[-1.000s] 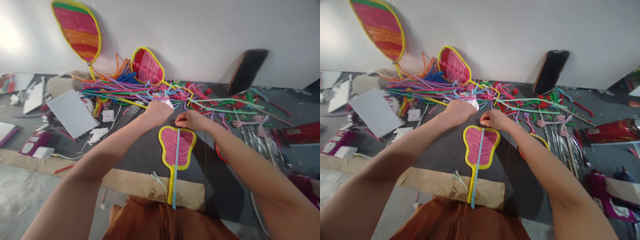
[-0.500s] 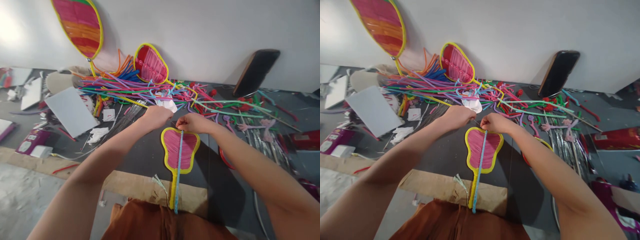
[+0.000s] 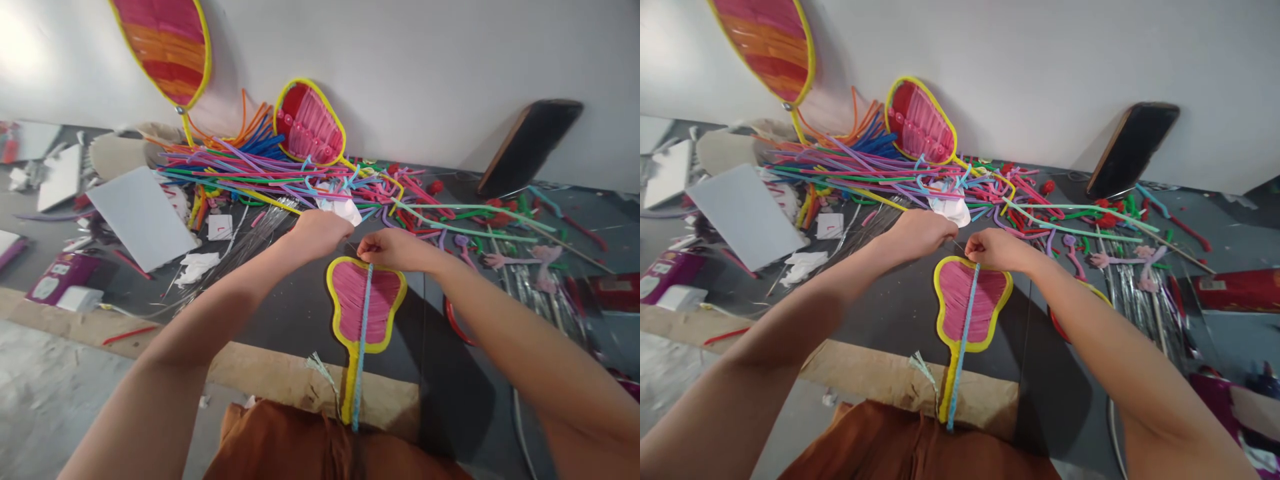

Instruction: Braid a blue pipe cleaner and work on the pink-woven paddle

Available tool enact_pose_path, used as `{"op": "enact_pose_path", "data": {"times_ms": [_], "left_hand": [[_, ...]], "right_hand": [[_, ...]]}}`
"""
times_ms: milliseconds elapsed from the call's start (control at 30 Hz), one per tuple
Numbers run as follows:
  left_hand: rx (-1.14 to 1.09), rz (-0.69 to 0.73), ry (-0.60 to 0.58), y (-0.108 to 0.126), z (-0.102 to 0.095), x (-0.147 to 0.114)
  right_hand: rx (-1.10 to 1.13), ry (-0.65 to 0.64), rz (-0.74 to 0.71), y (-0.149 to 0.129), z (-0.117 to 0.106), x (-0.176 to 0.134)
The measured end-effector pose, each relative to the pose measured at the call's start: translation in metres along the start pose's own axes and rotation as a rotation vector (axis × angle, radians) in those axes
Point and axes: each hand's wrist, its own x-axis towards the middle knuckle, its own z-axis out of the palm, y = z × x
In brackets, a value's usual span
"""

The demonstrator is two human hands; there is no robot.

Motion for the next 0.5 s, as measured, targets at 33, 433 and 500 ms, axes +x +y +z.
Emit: {"op": "enact_pose_path", "data": {"times_ms": [33, 433, 500], "left_hand": [[-0.002, 0.0, -0.005, 0.001, -0.002, 0.0], [0.023, -0.014, -0.043, 0.009, -0.017, -0.002], [0.026, -0.016, -0.032, 0.009, -0.016, -0.003]], "right_hand": [[0.009, 0.005, -0.006, 0.001, 0.0, 0.0], [0.04, 0.022, -0.01, 0.005, 0.003, 0.001], [0.063, 0.0, -0.005, 0.006, 0.001, 0.001]]}}
